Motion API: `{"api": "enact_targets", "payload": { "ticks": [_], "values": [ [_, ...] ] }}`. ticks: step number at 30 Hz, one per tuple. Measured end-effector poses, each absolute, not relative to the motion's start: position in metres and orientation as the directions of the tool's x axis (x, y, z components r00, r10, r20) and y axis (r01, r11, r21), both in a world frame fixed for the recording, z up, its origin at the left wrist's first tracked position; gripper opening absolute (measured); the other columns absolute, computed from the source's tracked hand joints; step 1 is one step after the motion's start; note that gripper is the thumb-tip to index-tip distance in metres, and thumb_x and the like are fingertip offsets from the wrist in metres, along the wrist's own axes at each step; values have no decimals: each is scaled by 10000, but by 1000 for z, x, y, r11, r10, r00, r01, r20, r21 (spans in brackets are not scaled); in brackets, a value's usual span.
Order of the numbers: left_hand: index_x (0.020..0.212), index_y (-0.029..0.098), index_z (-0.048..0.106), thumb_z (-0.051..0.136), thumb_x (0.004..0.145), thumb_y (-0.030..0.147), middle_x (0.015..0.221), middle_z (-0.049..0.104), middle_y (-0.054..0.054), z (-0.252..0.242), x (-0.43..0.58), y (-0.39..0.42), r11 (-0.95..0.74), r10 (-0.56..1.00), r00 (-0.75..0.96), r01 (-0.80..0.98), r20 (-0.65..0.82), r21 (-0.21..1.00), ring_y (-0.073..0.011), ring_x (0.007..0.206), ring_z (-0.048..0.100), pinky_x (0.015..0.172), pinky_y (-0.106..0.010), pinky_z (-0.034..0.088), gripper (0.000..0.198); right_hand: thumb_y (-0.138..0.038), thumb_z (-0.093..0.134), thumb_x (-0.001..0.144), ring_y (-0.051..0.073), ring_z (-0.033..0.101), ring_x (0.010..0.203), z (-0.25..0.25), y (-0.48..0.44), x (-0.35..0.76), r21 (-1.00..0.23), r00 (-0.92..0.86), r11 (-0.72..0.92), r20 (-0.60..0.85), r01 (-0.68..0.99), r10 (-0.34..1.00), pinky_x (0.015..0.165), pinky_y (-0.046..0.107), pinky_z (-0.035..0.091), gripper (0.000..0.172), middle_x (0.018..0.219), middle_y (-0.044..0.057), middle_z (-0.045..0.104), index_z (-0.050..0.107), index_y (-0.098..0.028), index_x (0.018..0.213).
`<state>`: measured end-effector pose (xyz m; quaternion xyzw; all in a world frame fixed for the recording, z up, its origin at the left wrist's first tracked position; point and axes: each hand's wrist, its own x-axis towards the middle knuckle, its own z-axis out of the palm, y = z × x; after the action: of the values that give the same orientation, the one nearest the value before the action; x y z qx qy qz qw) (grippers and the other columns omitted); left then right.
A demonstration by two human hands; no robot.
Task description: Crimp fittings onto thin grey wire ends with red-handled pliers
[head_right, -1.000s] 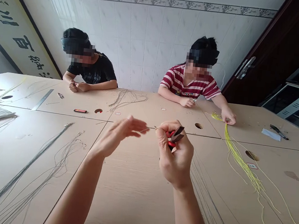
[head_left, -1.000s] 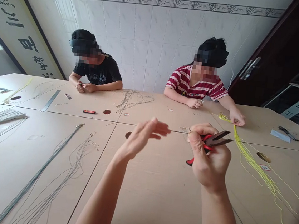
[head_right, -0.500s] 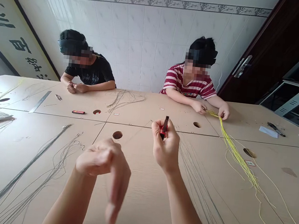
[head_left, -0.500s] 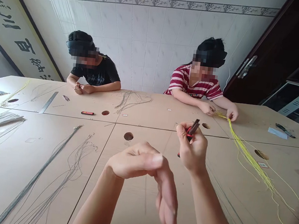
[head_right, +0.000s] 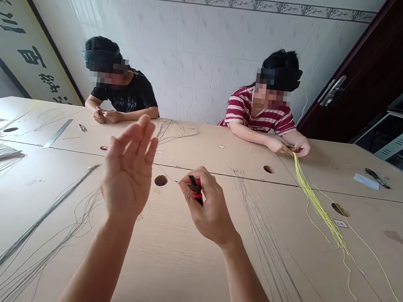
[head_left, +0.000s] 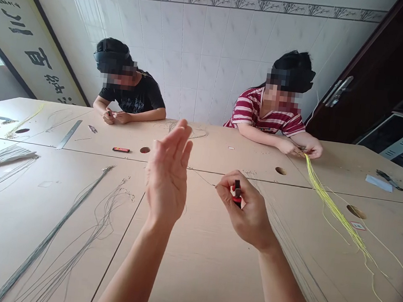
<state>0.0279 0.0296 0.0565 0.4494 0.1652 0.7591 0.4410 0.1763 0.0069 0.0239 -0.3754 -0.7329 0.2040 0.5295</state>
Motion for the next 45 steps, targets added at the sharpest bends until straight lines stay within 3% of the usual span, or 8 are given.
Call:
{"api": "enact_targets", "payload": {
  "ticks": [7, 12, 18, 23, 29, 33, 40, 45],
  "values": [
    [978, 168, 717, 414, 973, 428, 1092, 699, -101, 43, 47, 29, -299, 908, 202, -300, 366, 906, -199, 957, 656, 837, -314, 520, 398, -168, 506, 929, 95, 452, 684, 28, 5, 181, -663, -92, 681, 693, 310, 716, 599, 239, 386, 117, 806, -15, 503, 493, -215, 822],
    [912, 190, 703, 386, 980, 440, 682, 576, -8, 39, 55, 20, -376, 900, 238, -4, 366, 927, -118, 619, 498, 624, -253, 431, 410, -189, 512, 934, 97, 459, 660, 27, 6, 185, -677, 10, 660, 701, 325, 713, 609, 256, 398, 132, 789, -19, 496, 496, -213, 805],
    [757, 184, 600, 373, 979, 465, 656, 523, 8, 41, 55, 14, -372, 912, 234, 121, 337, 920, -110, 607, 452, 597, -251, 375, 424, -210, 520, 934, 113, 489, 684, 24, 8, 187, -683, 59, 641, 699, 351, 713, 646, 276, 411, 134, 781, -12, 506, 494, -212, 803],
    [832, 184, 616, 367, 977, 472, 639, 533, 14, 43, 53, 11, -362, 914, 237, 105, 330, 926, -94, 524, 378, 515, -243, 327, 407, -227, 532, 929, 113, 464, 672, 24, 11, 187, -662, 77, 625, 709, 414, 701, 616, 263, 386, 139, 749, -16, 490, 492, -213, 797],
    [821, 193, 600, 469, 933, 473, 534, 307, 57, 41, 55, 12, -346, 928, 167, 54, 333, 937, -94, 477, 271, 454, -247, 228, 329, -227, 528, 929, 105, 412, 644, 24, 10, 185, -655, 69, 615, 707, 439, 704, 587, 253, 363, 132, 756, -19, 462, 481, -215, 806],
    [774, 184, 596, 498, 914, 479, 537, 261, 61, 43, 52, 13, -322, 934, 181, 45, 309, 946, -86, 473, 224, 435, -244, 177, 341, -222, 535, 925, 95, 403, 628, 24, 10, 185, -652, 78, 610, 709, 450, 700, 582, 243, 357, 126, 753, -28, 462, 483, -216, 809],
    [708, 150, 635, 483, 923, 478, 511, 420, 42, 58, 29, 13, -150, 774, 630, 93, 58, 984, -63, 438, 317, 423, -212, 251, 421, -208, 520, 921, 94, 416, 624, 23, 11, 187, -648, 99, 594, 711, 477, 696, 596, 239, 369, 119, 746, -34, 474, 478, -219, 811],
    [659, 167, 651, 522, 891, 511, 455, 517, 5, 61, 15, 6, 106, 520, 853, -127, 54, 986, -70, 325, 415, 337, -212, 306, 435, -216, 510, 923, 96, 381, 588, 22, 11, 185, -670, 123, 567, 691, 479, 713, 564, 244, 356, 141, 718, -32, 455, 480, -216, 786]
  ]
}}
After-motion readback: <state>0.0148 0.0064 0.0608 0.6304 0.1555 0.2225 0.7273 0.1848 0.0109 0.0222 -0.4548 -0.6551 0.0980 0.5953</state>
